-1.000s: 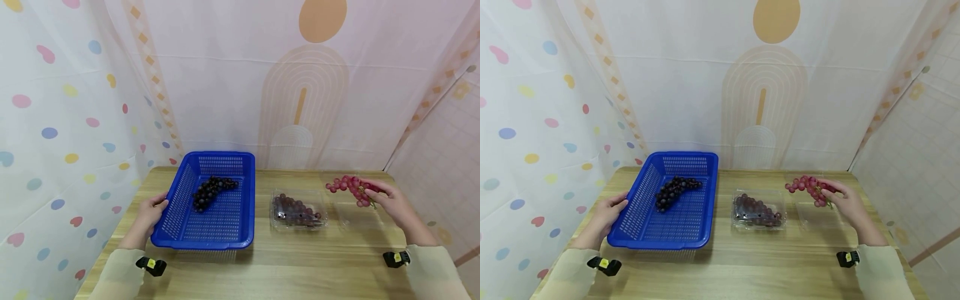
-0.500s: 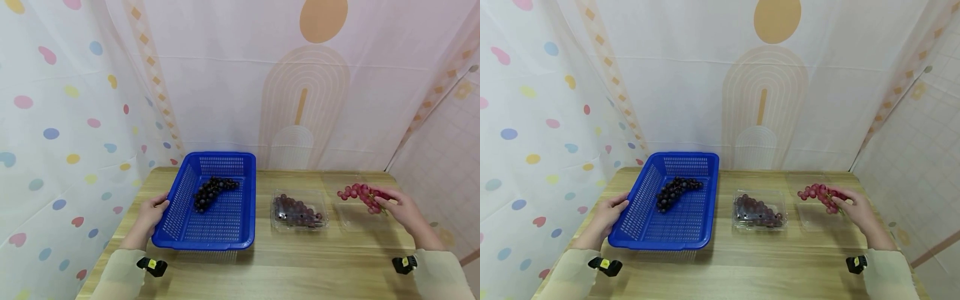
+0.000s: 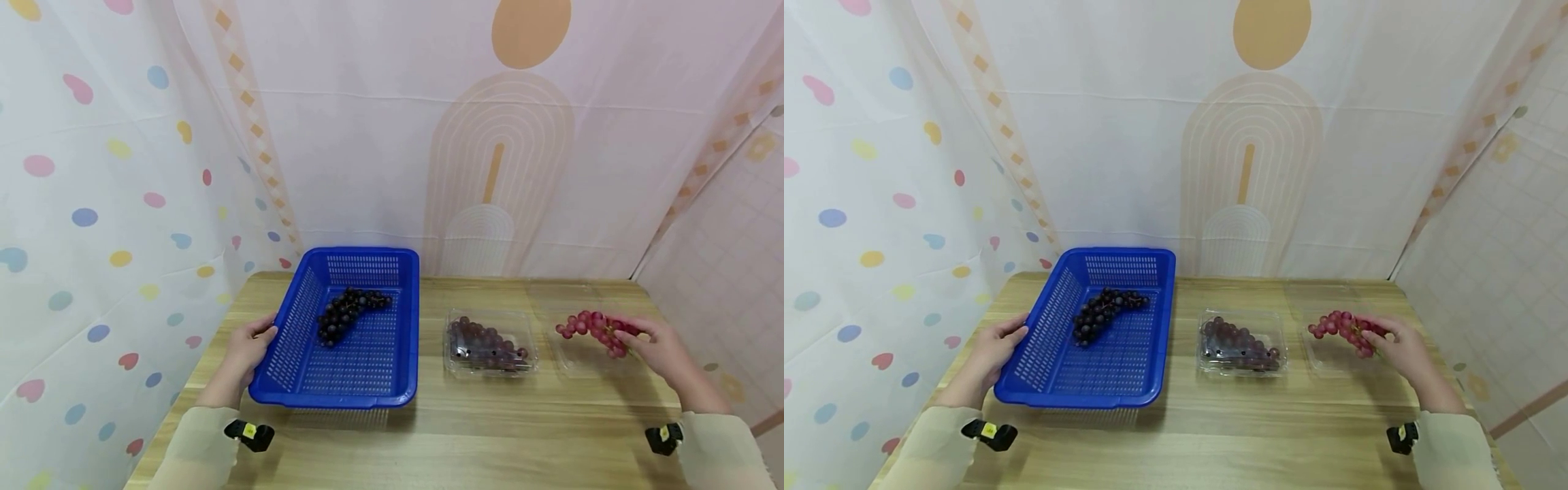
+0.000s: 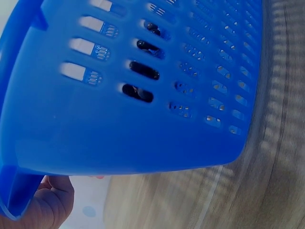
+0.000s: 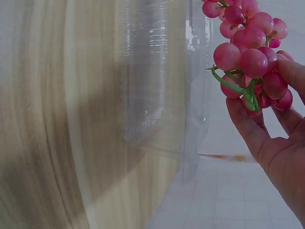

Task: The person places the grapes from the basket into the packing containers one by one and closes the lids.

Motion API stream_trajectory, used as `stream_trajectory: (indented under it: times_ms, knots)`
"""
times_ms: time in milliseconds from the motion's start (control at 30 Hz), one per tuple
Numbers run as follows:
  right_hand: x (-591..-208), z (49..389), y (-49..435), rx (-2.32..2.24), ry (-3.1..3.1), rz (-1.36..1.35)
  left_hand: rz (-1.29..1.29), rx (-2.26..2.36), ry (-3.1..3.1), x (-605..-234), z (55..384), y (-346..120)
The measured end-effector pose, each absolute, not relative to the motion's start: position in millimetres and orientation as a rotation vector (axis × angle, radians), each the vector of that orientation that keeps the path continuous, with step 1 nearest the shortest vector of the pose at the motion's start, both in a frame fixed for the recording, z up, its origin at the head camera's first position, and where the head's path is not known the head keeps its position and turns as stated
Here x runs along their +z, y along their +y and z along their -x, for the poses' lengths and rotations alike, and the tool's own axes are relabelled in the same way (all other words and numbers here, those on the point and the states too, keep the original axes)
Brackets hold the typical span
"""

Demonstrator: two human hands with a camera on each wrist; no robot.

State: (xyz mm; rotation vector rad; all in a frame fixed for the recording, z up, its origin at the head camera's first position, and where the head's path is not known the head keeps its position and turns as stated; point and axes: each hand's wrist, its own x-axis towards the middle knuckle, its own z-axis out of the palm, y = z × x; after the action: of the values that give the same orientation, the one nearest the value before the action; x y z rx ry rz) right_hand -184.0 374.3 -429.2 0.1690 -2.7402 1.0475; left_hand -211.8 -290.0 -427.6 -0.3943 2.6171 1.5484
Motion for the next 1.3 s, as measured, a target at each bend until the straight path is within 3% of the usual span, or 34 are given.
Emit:
stream_trajectory:
  times_ms: [267, 1300]
  knots:
    - [-434.2, 182.3, 372.8, 0.982, -2.834, -0.136, 0.384, 1.568, 2.610, -426.9, 211.6, -289.0]
    - [-466.2, 191.4, 366.2, 0.532, -2.694, -0.577, 0.405, 1.583, 2.579, -426.1, 210.9, -289.3]
